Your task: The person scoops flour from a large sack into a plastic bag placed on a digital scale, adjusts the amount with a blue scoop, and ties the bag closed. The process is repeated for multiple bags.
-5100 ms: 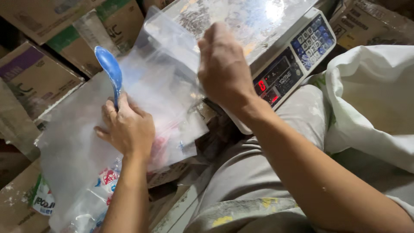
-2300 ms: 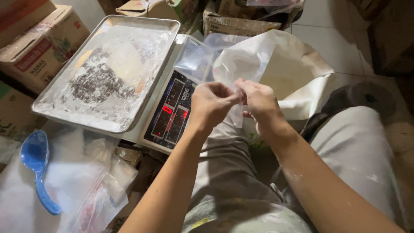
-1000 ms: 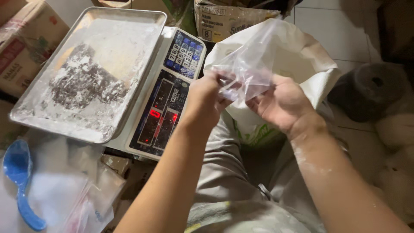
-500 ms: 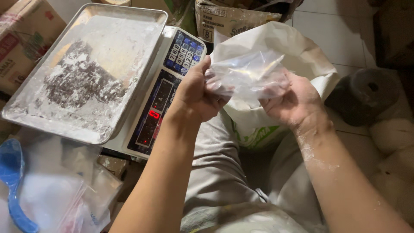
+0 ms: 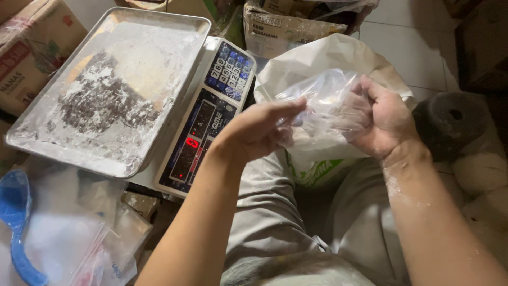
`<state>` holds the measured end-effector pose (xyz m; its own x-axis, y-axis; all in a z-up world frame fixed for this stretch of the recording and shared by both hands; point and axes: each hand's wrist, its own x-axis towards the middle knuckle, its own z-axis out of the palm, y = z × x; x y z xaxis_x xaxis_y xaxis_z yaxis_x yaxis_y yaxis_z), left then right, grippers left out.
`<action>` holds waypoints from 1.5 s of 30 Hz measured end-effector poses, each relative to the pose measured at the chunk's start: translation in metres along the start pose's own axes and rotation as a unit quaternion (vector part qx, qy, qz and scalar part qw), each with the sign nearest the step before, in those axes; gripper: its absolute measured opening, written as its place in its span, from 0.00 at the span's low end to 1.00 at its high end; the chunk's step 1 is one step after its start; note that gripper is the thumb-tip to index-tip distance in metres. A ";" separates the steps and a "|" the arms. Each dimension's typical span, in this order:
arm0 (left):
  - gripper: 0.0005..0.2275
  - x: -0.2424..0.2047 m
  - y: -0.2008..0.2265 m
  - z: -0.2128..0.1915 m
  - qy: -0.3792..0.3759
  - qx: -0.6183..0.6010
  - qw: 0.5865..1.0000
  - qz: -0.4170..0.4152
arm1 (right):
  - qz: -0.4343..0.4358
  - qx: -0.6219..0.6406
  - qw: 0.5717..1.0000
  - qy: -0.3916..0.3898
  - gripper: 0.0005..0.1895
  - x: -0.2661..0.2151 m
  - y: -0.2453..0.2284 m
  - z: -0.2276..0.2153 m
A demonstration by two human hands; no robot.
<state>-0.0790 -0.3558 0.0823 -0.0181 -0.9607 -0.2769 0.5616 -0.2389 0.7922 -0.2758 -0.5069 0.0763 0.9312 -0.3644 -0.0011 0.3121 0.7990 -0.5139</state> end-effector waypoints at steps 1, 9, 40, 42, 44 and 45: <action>0.10 0.001 0.004 -0.004 -0.034 -0.046 0.998 0.023 | -0.020 -0.050 0.996 0.070 0.19 0.000 0.002 0.010; 0.14 0.015 0.010 -0.014 0.129 -0.181 0.975 -0.020 | 0.029 -0.347 0.917 0.196 0.32 -0.012 0.005 0.058; 0.10 0.035 0.001 0.001 0.314 0.247 0.855 0.331 | -0.045 -0.728 0.640 0.241 0.16 0.004 -0.006 0.044; 0.10 0.033 0.002 0.007 0.237 0.321 0.806 0.436 | -0.058 -0.794 0.517 0.314 0.23 0.009 -0.002 0.047; 0.13 0.027 0.002 0.011 0.224 0.373 0.842 0.320 | -0.075 -0.842 0.430 0.317 0.34 0.012 0.000 0.047; 0.14 0.024 0.002 0.012 0.215 0.397 0.854 0.260 | -0.084 -0.863 0.385 0.316 0.41 0.013 0.000 0.045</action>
<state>-0.0883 -0.3815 0.0841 0.4649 -0.8658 0.1853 -0.3391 0.0193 0.9406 -0.2549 -0.4899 0.1148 0.5229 -0.8212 0.2283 -0.7406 -0.5703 -0.3552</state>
